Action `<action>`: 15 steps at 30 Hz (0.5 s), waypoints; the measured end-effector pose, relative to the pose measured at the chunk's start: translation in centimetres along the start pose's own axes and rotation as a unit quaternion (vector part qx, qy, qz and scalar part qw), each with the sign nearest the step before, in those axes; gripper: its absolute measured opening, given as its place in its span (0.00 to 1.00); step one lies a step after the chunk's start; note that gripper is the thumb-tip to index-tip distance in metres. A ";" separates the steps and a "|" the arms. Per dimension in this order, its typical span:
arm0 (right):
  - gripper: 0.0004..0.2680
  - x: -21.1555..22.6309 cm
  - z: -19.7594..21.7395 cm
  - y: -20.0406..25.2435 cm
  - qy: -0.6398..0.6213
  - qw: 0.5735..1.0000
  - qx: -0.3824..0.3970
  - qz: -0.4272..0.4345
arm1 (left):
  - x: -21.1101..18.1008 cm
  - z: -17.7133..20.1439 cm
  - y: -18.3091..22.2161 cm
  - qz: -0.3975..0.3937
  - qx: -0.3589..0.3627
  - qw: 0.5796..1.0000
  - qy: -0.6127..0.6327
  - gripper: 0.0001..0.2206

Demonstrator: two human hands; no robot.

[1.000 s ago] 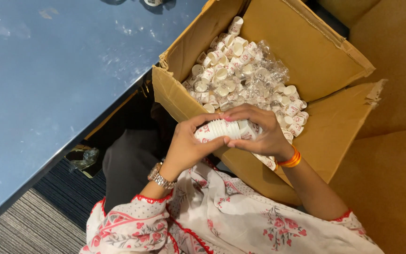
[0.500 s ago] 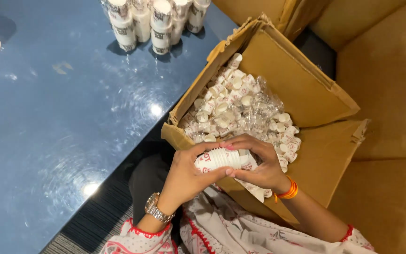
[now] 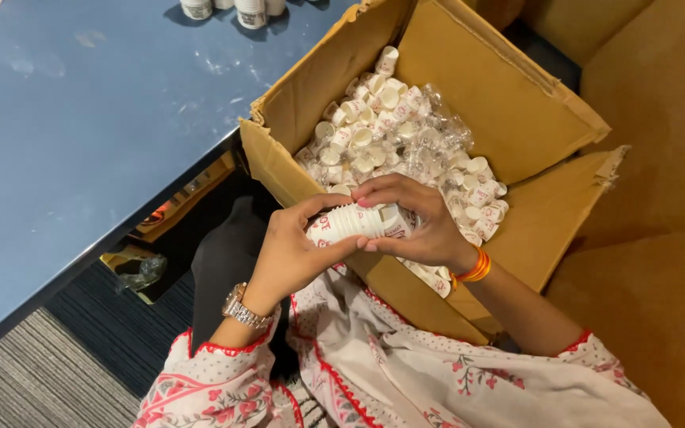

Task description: Sort paper cups from a bulk box into smaller stacks and wrap them in plastic.

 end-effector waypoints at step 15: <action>0.21 -0.7 -0.5 -1.5 -0.028 1.000 0.004 -0.009 | 0.2 1.1 -0.4 -0.012 -0.018 0.999 0.029 0.20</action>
Point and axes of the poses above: each hand's wrist, its own y-axis away from the middle knuckle, its own z-axis out of the back of the hand, x = y × z, the point moved 3 cm from there along -y, towards the middle knuckle, and after that the axes turned 5 degrees about -z, right-handed, at the moved point
